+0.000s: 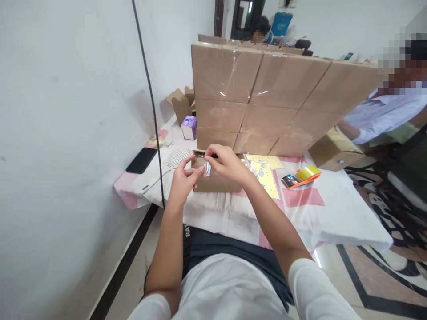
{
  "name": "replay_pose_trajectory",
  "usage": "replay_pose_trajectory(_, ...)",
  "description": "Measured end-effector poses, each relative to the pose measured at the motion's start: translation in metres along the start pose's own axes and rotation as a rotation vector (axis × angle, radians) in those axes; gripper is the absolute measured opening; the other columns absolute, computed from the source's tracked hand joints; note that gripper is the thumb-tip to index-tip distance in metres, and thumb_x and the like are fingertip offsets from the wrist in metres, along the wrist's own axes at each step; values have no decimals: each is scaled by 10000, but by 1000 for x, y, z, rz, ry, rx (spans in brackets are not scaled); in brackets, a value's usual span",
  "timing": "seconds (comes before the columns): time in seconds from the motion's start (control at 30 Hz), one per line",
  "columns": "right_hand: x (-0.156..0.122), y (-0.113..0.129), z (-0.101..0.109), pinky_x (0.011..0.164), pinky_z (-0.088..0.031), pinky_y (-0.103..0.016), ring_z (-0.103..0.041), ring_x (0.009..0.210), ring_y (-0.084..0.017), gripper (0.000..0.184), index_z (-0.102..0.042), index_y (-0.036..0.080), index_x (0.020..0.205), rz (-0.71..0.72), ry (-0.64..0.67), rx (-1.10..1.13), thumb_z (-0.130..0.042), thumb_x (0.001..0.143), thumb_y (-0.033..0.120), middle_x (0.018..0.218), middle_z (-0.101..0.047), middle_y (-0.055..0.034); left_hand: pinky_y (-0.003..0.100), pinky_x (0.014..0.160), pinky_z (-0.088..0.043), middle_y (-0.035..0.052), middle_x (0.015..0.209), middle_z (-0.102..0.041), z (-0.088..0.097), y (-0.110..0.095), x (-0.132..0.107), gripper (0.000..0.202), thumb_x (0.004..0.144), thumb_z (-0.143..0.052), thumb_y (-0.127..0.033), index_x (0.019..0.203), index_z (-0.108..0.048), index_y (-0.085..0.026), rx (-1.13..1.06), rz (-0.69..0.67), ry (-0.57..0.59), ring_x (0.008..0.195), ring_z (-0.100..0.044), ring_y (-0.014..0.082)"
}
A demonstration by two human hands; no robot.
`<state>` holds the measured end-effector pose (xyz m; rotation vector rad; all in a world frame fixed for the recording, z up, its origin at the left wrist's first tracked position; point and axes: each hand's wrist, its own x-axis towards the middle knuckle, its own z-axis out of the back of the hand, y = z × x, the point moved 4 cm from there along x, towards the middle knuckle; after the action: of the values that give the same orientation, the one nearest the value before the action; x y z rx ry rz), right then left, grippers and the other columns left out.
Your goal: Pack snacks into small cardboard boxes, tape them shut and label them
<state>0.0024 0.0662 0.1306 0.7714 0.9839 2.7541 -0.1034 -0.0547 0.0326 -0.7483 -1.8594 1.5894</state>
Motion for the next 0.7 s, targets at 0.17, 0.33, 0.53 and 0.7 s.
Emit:
replay_pose_trajectory(0.17,2,-5,37,725,-422,-306,-601,866,-191,128,-580,203,907,-36,-196,8,-532,967,305,929,-671,-43,245,519,-430,-18,653,-634,27,-4,-3,367,906,-671,-438,1192,-646,-209,298,-189,-300,547,-567,135)
replay_pose_trajectory(0.33,4,9,47,792,-459,-336,-597,935,-215,126,-625,207,877,-36,-20,-52,-592,933,315,959,-682,-55,397,976,-515,100,1369,-650,25,-9,26,476,888,-662,-289,1358,-596,-251,598,-523,-217,1243,-599,257)
replay_pose_trajectory(0.53,12,25,34,828,-554,-405,-656,924,-239,345,-565,213,818,-172,195,709,-638,902,540,905,-655,-72,467,1107,-440,86,1272,-711,20,17,46,379,864,-614,-171,1231,-678,-241,504,-470,-169,1254,-588,284)
replay_pose_trajectory(0.7,38,-7,3,784,-520,-344,-634,869,-214,224,-600,195,790,-296,253,416,-668,869,394,846,-658,-68,477,1100,-426,88,1281,-706,24,30,42,190,875,-651,-236,1056,-710,-234,471,-388,-211,1243,-589,296)
